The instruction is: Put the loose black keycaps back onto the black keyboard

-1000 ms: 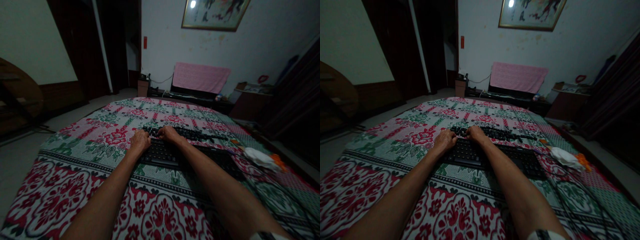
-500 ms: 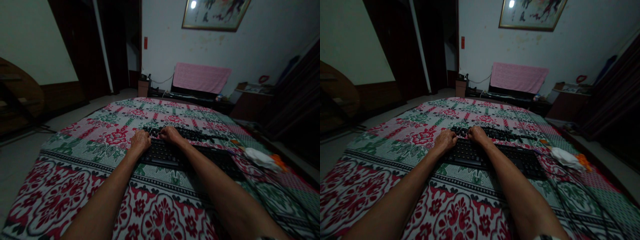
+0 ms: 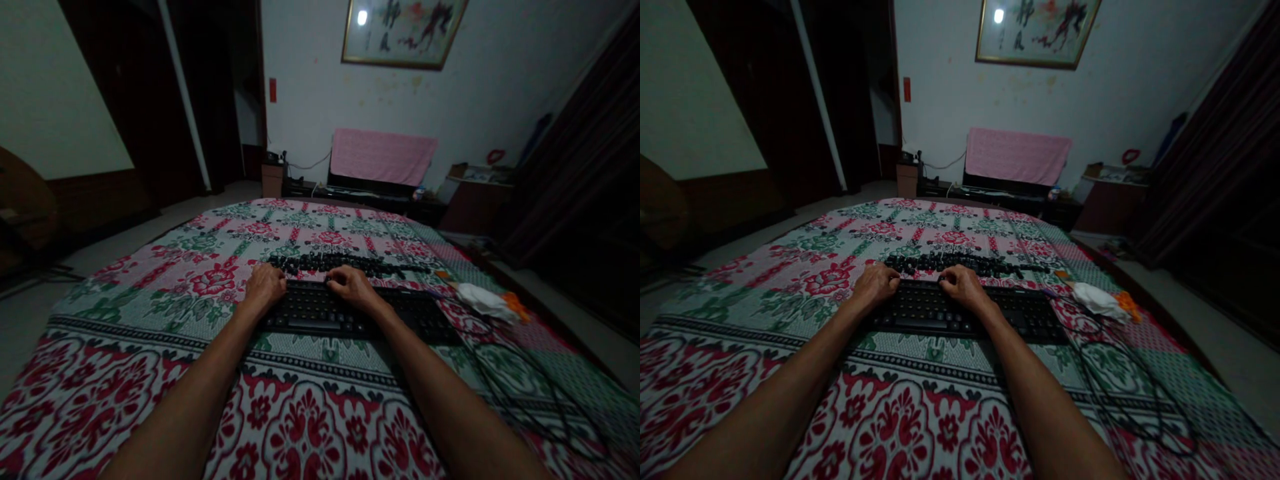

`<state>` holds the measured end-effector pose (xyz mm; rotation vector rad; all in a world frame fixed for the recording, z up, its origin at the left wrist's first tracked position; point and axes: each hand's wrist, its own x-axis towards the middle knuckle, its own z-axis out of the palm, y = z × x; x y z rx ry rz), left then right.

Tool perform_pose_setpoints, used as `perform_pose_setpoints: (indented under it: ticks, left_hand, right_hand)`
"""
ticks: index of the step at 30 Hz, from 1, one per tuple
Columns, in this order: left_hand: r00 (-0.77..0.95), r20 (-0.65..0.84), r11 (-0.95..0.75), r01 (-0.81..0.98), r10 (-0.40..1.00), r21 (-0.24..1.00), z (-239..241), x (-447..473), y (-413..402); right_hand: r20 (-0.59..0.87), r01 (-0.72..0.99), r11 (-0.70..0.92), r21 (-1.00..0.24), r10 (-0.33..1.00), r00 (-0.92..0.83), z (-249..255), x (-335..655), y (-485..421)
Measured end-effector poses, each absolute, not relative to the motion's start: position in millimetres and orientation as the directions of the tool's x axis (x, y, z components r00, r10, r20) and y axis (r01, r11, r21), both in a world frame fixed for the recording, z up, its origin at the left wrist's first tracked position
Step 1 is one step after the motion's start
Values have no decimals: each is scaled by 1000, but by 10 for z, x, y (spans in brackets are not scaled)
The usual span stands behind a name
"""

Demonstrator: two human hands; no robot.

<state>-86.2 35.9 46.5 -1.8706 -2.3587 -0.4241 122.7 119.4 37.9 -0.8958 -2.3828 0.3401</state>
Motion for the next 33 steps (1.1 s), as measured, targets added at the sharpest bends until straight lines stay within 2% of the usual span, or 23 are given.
perform_pose_setpoints:
  ticks: [6, 12, 18, 22, 29, 33]
  left_hand:
    - [-232, 228, 214, 972, 946, 102, 457, -836, 387]
    - [-241, 212, 232, 970, 947, 67, 459, -846, 393]
    - [-230, 244, 207, 971, 942, 117, 461, -801, 375]
    - [-139, 305, 91, 982, 942, 167, 421, -741, 394]
    - [-21, 297, -37, 981, 955, 190, 384, -768, 440]
    - [-18, 265, -33, 981, 964, 189, 397, -789, 443]
  right_hand:
    - [439, 491, 724, -485, 687, -580, 314, 1281, 1222]
    - [367, 501, 711, -493, 692, -621, 400, 1299, 1159]
    - [303, 501, 719, -481, 673, -675, 506, 1293, 1067]
    - [293, 440, 751, -493, 619, -728, 571, 1283, 985]
    - [176, 341, 746, -572, 517, -838, 636, 1270, 876]
    - [53, 379, 703, -602, 509, -859, 630, 1259, 836]
